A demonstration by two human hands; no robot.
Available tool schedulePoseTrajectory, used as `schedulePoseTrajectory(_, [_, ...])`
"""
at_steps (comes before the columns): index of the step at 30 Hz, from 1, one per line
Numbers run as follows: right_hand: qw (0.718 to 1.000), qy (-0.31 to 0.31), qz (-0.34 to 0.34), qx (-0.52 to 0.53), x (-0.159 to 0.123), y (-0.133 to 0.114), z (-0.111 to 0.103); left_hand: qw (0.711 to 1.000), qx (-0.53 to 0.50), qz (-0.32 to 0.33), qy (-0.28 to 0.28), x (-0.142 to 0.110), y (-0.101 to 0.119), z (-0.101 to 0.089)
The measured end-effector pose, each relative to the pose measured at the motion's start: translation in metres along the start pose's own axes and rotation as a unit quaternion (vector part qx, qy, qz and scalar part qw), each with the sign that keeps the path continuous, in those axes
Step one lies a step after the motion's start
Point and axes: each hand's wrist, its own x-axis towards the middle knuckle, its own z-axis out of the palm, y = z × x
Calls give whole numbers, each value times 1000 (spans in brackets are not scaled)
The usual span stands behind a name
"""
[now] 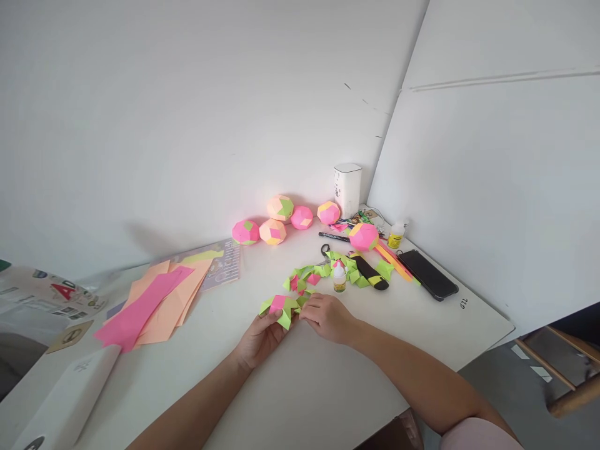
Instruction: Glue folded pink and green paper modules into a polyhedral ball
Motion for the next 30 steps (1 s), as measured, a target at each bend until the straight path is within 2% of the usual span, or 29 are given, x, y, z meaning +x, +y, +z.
schedulePoseTrajectory(3, [999, 3, 38, 13, 1, -4, -4, 1000, 7, 1, 5, 0, 0, -1])
schedulePoseTrajectory(9, [978, 24, 170, 115, 4, -7, -7, 1000, 9, 3, 1, 0, -1, -4])
schedulePoseTrajectory(15, [962, 29, 213, 165, 4, -9, -5, 1000, 4, -6, -8, -1, -1, -2])
schedulePoseTrajectory(21, [964, 8, 221, 149, 6, -11, -9, 1000, 14, -4, -6, -1, -1, -2])
schedulePoseTrajectory(24, [961, -64, 267, 38, 9, -10, -27, 1000, 10, -10, -3, 0, -2, -4])
schedulePoseTrajectory(26, [922, -149, 344, -92, 11, -7, -44, 1000, 7, -12, 3, 0, -2, -6])
schedulePoseTrajectory(28, [860, -222, 420, -186, 13, -3, -59, 1000, 8, -12, 8, 1, -2, -6])
schedulePoseTrajectory(30, [828, -226, 459, -231, 14, 3, -66, 1000, 11, -11, 10, 1, -2, -6])
